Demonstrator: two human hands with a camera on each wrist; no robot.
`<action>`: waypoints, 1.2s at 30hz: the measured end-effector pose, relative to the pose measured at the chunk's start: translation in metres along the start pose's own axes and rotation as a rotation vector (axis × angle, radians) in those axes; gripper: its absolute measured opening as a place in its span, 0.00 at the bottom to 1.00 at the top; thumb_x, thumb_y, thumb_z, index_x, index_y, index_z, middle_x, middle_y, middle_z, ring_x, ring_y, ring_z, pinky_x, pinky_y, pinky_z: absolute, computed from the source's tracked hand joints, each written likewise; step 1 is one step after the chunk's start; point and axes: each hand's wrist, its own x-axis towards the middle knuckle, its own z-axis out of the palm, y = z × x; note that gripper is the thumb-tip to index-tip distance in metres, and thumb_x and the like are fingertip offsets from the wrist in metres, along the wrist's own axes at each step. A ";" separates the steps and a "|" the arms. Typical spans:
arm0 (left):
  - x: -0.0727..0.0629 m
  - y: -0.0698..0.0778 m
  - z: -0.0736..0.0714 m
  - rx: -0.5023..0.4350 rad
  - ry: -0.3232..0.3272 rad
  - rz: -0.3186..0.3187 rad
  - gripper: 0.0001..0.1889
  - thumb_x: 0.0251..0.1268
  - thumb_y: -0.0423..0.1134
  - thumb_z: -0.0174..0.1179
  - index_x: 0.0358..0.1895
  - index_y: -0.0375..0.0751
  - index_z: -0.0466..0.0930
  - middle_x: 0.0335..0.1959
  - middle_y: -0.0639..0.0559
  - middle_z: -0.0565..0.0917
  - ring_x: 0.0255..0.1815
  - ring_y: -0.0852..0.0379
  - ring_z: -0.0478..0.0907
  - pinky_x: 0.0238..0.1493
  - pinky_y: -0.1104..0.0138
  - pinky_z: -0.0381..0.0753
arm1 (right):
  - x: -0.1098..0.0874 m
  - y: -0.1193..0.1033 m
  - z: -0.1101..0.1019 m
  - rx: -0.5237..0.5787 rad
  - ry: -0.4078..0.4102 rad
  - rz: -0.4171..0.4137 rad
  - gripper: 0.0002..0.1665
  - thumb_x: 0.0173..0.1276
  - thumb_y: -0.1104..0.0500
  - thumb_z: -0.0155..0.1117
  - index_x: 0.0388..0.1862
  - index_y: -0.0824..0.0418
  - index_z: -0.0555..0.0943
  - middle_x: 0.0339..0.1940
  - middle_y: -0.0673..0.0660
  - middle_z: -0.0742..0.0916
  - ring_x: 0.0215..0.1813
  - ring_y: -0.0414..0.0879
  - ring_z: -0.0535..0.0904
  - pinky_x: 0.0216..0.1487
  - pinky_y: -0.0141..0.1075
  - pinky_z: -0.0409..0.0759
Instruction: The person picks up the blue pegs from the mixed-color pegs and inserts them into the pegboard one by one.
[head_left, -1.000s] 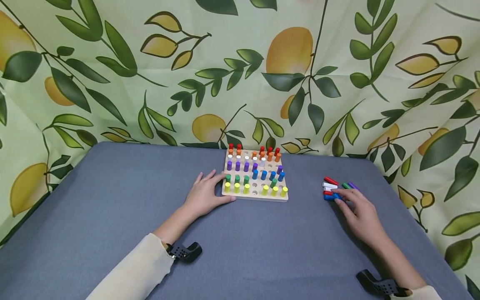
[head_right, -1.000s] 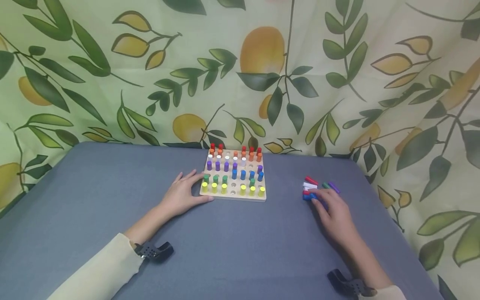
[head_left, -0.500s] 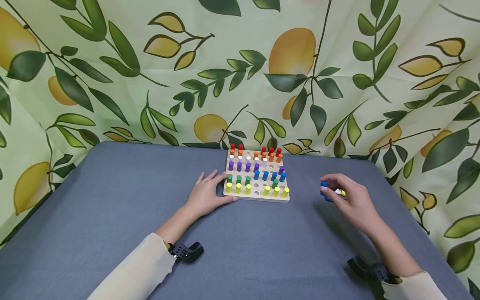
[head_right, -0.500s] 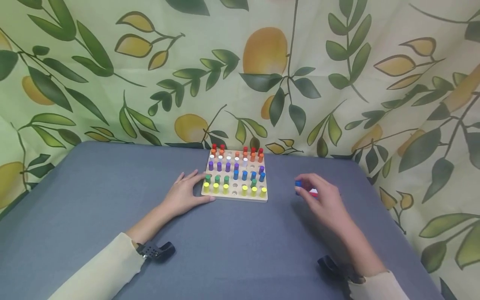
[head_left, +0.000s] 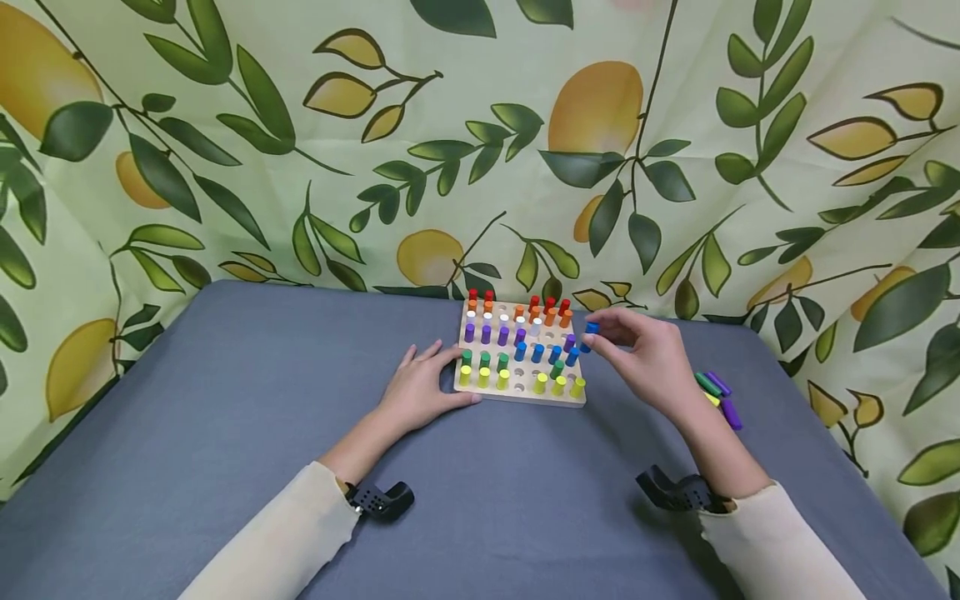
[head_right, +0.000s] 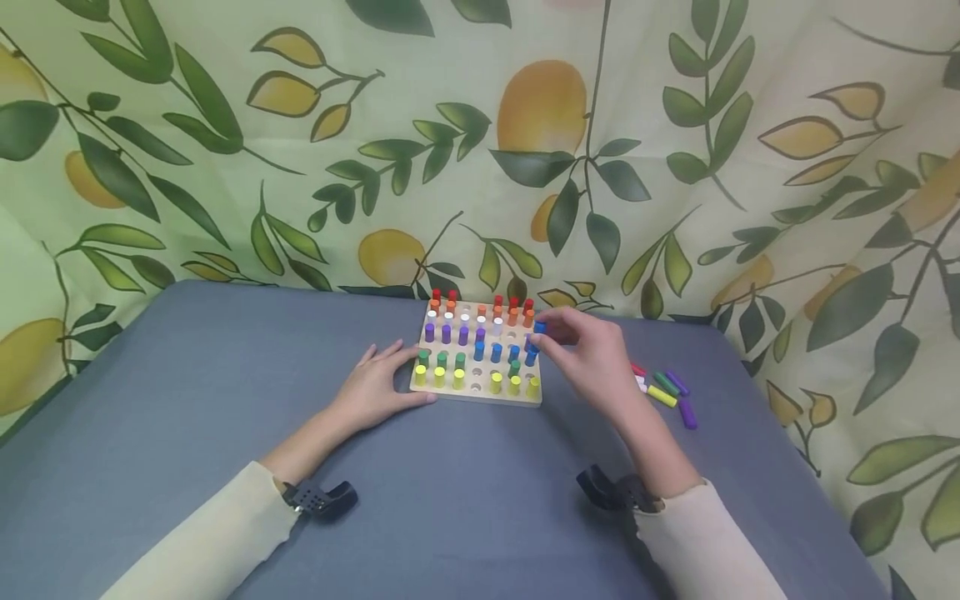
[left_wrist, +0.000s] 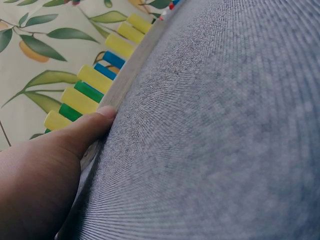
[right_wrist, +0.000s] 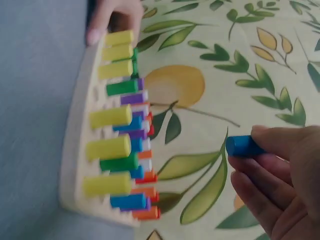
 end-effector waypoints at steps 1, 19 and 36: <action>0.000 0.000 0.001 -0.003 0.001 0.001 0.42 0.53 0.64 0.72 0.71 0.49 0.74 0.74 0.44 0.73 0.81 0.43 0.61 0.84 0.42 0.45 | 0.004 -0.002 0.001 -0.002 -0.008 -0.004 0.13 0.68 0.57 0.72 0.49 0.60 0.86 0.39 0.57 0.92 0.39 0.50 0.91 0.39 0.15 0.79; 0.002 -0.001 0.002 -0.014 0.008 -0.004 0.42 0.53 0.63 0.73 0.70 0.49 0.75 0.73 0.43 0.74 0.80 0.43 0.62 0.84 0.42 0.45 | 0.050 -0.038 0.044 0.081 -0.109 0.015 0.10 0.68 0.60 0.71 0.47 0.62 0.87 0.40 0.58 0.92 0.40 0.49 0.90 0.43 0.45 0.90; 0.001 0.001 0.002 0.005 0.009 -0.008 0.41 0.53 0.64 0.72 0.70 0.50 0.75 0.73 0.44 0.74 0.80 0.43 0.62 0.83 0.42 0.47 | 0.046 -0.016 0.085 0.171 -0.179 0.054 0.09 0.67 0.59 0.71 0.46 0.59 0.87 0.39 0.55 0.92 0.39 0.47 0.90 0.42 0.42 0.89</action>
